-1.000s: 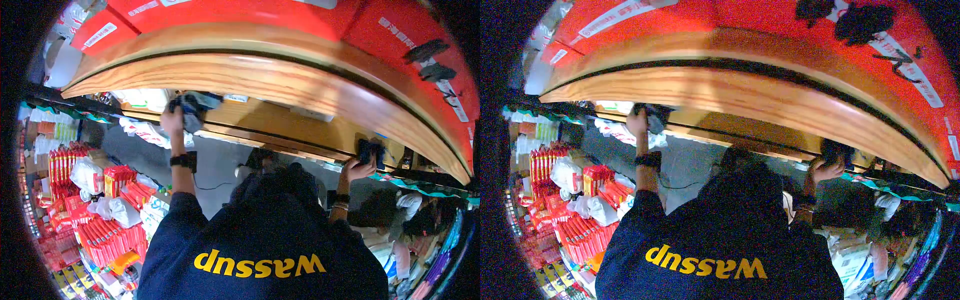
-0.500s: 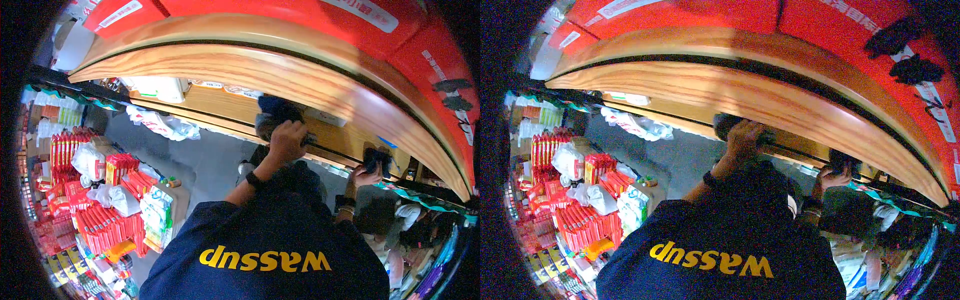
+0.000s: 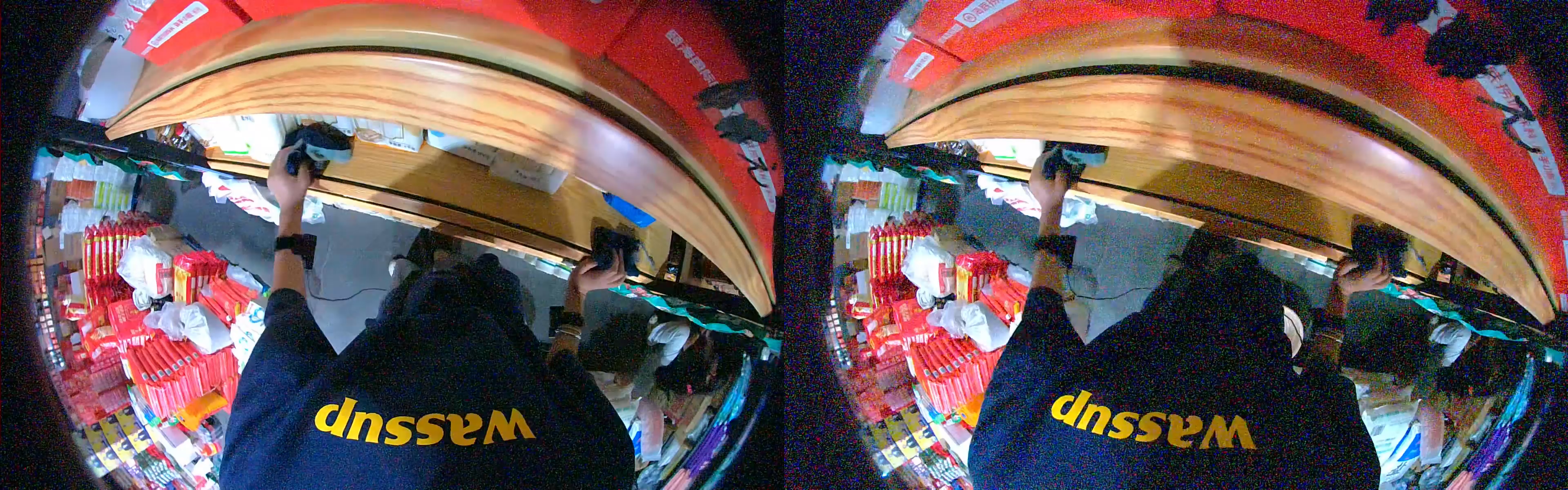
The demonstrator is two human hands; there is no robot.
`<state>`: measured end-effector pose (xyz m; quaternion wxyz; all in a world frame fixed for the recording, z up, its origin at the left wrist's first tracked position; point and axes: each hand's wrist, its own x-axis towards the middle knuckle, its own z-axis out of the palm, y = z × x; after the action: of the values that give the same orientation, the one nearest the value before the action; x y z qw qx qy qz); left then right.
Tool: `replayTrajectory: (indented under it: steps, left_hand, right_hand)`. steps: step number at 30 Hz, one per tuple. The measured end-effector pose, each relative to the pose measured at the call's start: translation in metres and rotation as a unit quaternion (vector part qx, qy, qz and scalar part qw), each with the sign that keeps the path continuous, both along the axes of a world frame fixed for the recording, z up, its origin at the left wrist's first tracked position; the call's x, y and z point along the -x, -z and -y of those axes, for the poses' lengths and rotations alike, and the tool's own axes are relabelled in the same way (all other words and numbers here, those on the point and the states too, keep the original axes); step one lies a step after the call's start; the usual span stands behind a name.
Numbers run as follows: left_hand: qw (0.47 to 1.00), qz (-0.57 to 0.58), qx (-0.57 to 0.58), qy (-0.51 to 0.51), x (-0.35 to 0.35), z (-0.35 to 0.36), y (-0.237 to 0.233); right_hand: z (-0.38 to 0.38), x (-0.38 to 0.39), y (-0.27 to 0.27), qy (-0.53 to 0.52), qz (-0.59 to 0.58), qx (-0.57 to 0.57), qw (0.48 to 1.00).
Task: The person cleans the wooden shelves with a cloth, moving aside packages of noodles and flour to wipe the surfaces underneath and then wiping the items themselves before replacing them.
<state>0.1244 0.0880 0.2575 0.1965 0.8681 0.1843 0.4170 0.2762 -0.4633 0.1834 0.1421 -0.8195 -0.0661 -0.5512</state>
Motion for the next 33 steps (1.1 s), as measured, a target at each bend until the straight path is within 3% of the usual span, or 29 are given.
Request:
replayTrajectory:
  steps: [3, 5, 7, 8, 9, 10, 12, 13, 14, 15, 20, 21, 23, 24, 28, 31, 33]
  left_hand:
    - [0.990, -0.063, -0.088, -0.094, -0.008, 0.024, -0.014]
    - [0.994, -0.016, -0.052, -0.099, -0.013, 0.027, -0.002]
    - [0.983, 0.015, -0.084, -0.160, -0.018, 0.037, 0.002]
    - [0.985, 0.011, -0.085, -0.151, -0.019, 0.040, 0.002]
    - [0.985, 0.011, -0.083, -0.152, -0.019, 0.039, 0.005]
    - [0.984, 0.035, -0.080, -0.157, -0.021, 0.038, 0.008]
    - [0.982, 0.062, -0.078, -0.163, -0.022, 0.035, 0.009]
    - [0.982, 0.057, -0.094, -0.151, -0.020, 0.036, 0.007]
    - [0.983, 0.052, -0.110, -0.139, -0.017, 0.038, 0.006]
    - [0.983, 0.051, -0.109, -0.141, -0.016, 0.039, 0.005]
    - [0.981, 0.042, -0.125, -0.145, -0.016, 0.039, 0.005]
    - [0.981, 0.040, -0.123, -0.145, -0.014, 0.040, 0.005]
    - [0.982, 0.006, -0.128, -0.139, -0.015, 0.037, 0.003]
    - [0.984, -0.010, -0.120, -0.132, -0.013, 0.034, 0.004]
    - [0.984, 0.017, -0.129, -0.126, -0.013, 0.033, 0.009]
    - [0.981, -0.011, -0.109, -0.161, -0.014, 0.031, 0.016]
    - [0.977, 0.036, -0.142, -0.153, -0.015, 0.027, 0.022]
  right_hand:
    - [0.000, -0.001, -0.006, -0.045, 0.003, -0.003, 0.999]
    - [0.000, 0.001, -0.015, -0.062, -0.005, -0.002, 0.998]
    - [-0.006, 0.006, -0.027, -0.124, -0.087, -0.004, 0.988]
    - [-0.014, 0.011, -0.028, -0.167, -0.143, -0.028, 0.975]
    - [-0.020, 0.012, -0.024, -0.201, -0.246, 0.018, 0.948]
    - [-0.039, 0.018, -0.018, -0.254, -0.181, 0.014, 0.950]
    - [-0.070, 0.034, -0.029, -0.385, -0.179, 0.072, 0.903]
    - [-0.075, 0.035, -0.002, -0.384, -0.216, 0.129, 0.888]
    - [-0.103, 0.043, -0.037, -0.456, -0.265, 0.098, 0.844]
    - [-0.120, 0.046, -0.036, -0.421, -0.303, 0.179, 0.836]
    - [-0.237, 0.065, -0.072, -0.527, -0.313, 0.186, 0.768]
    - [-0.255, 0.070, -0.086, -0.538, -0.382, 0.163, 0.734]
    - [-0.288, 0.073, -0.057, -0.540, -0.278, 0.163, 0.777]
    - [-0.292, 0.071, -0.065, -0.547, -0.304, 0.176, 0.760]
    - [-0.264, 0.057, -0.075, -0.583, -0.312, 0.219, 0.718]
    - [-0.211, 0.049, -0.088, -0.542, -0.331, 0.299, 0.712]
    - [-0.171, 0.045, -0.084, -0.515, -0.380, 0.287, 0.713]
